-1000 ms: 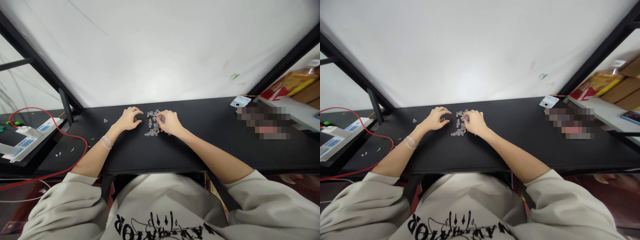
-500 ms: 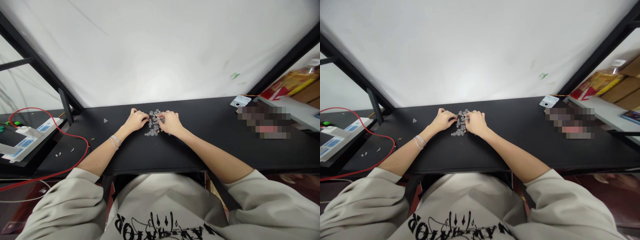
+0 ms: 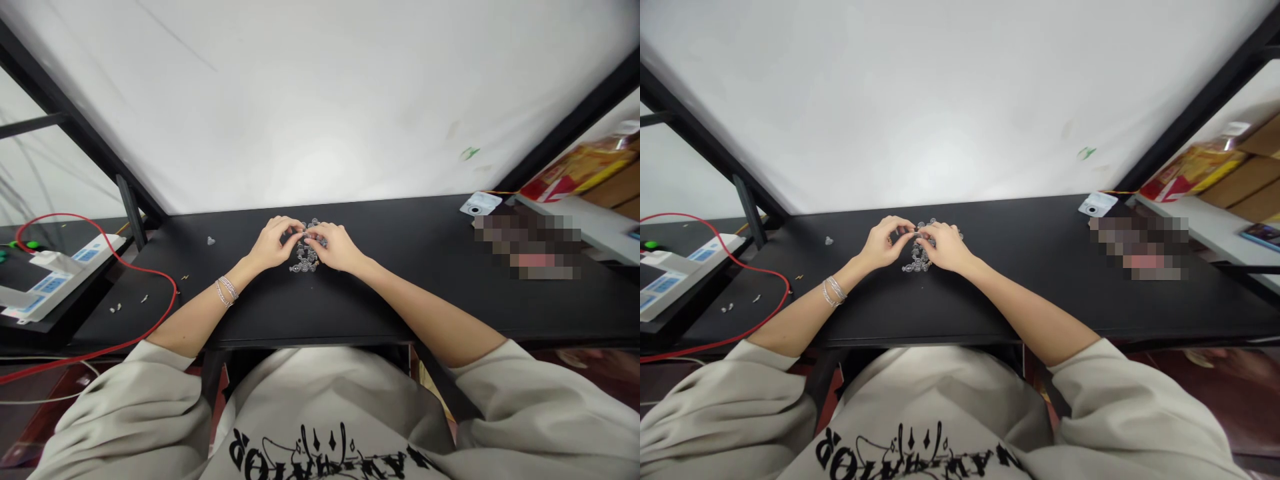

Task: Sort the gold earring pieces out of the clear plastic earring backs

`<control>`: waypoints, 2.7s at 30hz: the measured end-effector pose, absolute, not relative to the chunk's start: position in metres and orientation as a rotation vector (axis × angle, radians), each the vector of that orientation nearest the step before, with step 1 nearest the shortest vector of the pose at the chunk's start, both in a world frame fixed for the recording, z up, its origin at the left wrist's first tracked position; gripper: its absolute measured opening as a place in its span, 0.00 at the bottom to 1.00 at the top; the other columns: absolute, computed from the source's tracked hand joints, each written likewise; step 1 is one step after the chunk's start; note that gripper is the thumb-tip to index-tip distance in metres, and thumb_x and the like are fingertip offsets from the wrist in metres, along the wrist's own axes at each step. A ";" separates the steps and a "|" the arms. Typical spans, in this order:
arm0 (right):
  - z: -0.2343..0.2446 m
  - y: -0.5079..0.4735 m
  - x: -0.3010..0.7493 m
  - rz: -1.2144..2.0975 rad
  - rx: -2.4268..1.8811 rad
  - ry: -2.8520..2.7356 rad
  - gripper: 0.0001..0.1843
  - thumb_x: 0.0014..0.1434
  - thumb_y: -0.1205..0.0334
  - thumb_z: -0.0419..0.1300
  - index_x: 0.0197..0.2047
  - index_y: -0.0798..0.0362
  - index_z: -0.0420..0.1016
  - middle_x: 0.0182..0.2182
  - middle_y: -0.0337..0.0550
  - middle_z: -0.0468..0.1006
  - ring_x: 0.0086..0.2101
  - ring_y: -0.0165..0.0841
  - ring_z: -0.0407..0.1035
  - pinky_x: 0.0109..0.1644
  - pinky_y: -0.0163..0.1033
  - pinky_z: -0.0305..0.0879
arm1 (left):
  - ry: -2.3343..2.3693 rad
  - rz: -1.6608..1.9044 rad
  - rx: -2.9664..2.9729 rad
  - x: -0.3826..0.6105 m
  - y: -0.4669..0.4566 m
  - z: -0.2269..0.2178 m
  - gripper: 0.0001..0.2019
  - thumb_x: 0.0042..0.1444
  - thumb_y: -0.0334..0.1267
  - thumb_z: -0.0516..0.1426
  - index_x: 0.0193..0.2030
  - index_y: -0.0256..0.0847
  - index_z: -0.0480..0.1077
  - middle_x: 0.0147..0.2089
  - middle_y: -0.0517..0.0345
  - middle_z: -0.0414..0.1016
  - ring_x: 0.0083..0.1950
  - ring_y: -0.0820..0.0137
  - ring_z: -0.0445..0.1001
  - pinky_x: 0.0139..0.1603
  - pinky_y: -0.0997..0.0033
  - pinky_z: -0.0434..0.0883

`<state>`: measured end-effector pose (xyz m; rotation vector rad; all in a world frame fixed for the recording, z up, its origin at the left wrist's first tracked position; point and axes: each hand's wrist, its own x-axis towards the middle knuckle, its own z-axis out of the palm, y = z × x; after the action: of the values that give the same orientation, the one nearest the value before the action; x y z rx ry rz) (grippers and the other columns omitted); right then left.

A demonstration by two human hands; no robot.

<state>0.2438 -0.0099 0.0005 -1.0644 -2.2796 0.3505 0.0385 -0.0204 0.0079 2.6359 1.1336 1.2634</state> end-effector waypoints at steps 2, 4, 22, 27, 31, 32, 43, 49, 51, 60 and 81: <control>0.001 -0.011 0.243 0.370 -1.034 -2.293 0.13 0.67 0.57 0.54 0.47 0.53 0.76 0.40 0.47 0.78 0.41 0.36 0.69 0.46 0.41 0.55 | 1.115 1.300 2.606 0.039 -0.020 0.007 0.06 0.65 0.37 0.55 0.43 0.40 0.72 0.41 0.54 0.78 0.40 0.68 0.72 0.46 0.63 0.69; 0.002 -0.012 0.242 0.366 -1.012 -2.326 0.14 0.68 0.57 0.51 0.43 0.54 0.75 0.38 0.47 0.77 0.40 0.35 0.68 0.45 0.40 0.54 | 1.136 1.291 2.584 0.038 -0.018 0.006 0.07 0.65 0.37 0.54 0.41 0.40 0.73 0.39 0.54 0.78 0.38 0.68 0.72 0.44 0.64 0.69; 0.006 -0.017 0.241 0.420 -1.042 -2.191 0.06 0.58 0.60 0.59 0.36 0.54 0.73 0.36 0.43 0.79 0.40 0.35 0.72 0.48 0.41 0.60 | 1.518 1.263 2.297 0.026 -0.012 0.011 0.09 0.63 0.43 0.57 0.37 0.39 0.70 0.33 0.56 0.78 0.31 0.71 0.72 0.35 0.70 0.69; 0.006 -0.017 0.240 0.427 -1.036 -2.187 0.07 0.58 0.60 0.59 0.37 0.54 0.74 0.36 0.44 0.79 0.39 0.35 0.72 0.48 0.40 0.61 | 1.552 1.281 2.259 0.022 -0.011 0.011 0.05 0.58 0.37 0.61 0.35 0.39 0.71 0.31 0.58 0.77 0.28 0.73 0.71 0.34 0.70 0.69; 0.005 -0.017 0.241 0.424 -1.037 -2.186 0.06 0.58 0.60 0.59 0.37 0.54 0.74 0.36 0.43 0.79 0.39 0.34 0.72 0.47 0.40 0.62 | 1.518 1.287 2.346 0.021 -0.009 0.011 0.02 0.57 0.34 0.60 0.34 0.40 0.74 0.32 0.58 0.76 0.31 0.71 0.70 0.37 0.68 0.70; 0.005 -0.017 0.241 0.423 -1.040 -2.185 0.06 0.58 0.61 0.59 0.37 0.54 0.74 0.36 0.43 0.79 0.39 0.34 0.73 0.47 0.40 0.62 | 1.508 1.289 2.368 0.020 -0.009 0.012 0.03 0.57 0.34 0.60 0.34 0.40 0.75 0.33 0.57 0.77 0.31 0.71 0.69 0.37 0.68 0.71; 0.005 -0.017 0.240 0.434 -1.057 -2.190 0.07 0.58 0.61 0.60 0.37 0.54 0.75 0.36 0.43 0.80 0.38 0.34 0.73 0.47 0.40 0.62 | 1.581 1.239 2.461 0.012 -0.002 0.011 0.10 0.60 0.36 0.59 0.46 0.40 0.79 0.39 0.53 0.74 0.35 0.70 0.71 0.39 0.67 0.73; 0.005 -0.017 0.240 0.429 -1.065 -2.197 0.07 0.58 0.60 0.59 0.37 0.54 0.75 0.37 0.44 0.80 0.39 0.34 0.73 0.48 0.41 0.62 | 1.611 0.937 2.397 -0.002 0.000 0.022 0.10 0.53 0.36 0.65 0.43 0.40 0.77 0.35 0.56 0.80 0.29 0.71 0.71 0.36 0.68 0.71; 0.005 -0.017 0.240 0.427 -1.063 -2.197 0.07 0.58 0.60 0.59 0.37 0.54 0.75 0.37 0.44 0.80 0.39 0.34 0.73 0.48 0.41 0.62 | 1.574 0.816 2.381 -0.008 -0.001 0.026 0.07 0.51 0.38 0.66 0.36 0.41 0.77 0.31 0.57 0.80 0.27 0.71 0.72 0.34 0.69 0.70; 0.006 -0.017 0.239 0.437 -1.071 -2.198 0.06 0.58 0.61 0.59 0.37 0.54 0.75 0.36 0.43 0.80 0.37 0.34 0.73 0.46 0.39 0.62 | 1.463 0.464 2.358 -0.023 0.002 0.025 0.06 0.42 0.38 0.69 0.28 0.43 0.78 0.30 0.58 0.81 0.29 0.66 0.78 0.32 0.69 0.72; 0.006 -0.018 0.239 0.469 -1.082 -2.185 0.07 0.58 0.61 0.60 0.37 0.54 0.75 0.36 0.44 0.80 0.38 0.33 0.73 0.47 0.39 0.62 | 1.575 0.382 2.545 -0.019 -0.002 0.028 0.10 0.46 0.29 0.60 0.32 0.47 0.82 0.34 0.58 0.81 0.32 0.67 0.77 0.38 0.68 0.72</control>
<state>0.2391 -0.0178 0.0058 -1.0816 -2.1851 0.4688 -0.0188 -0.0021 0.0285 2.5449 1.5750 0.3816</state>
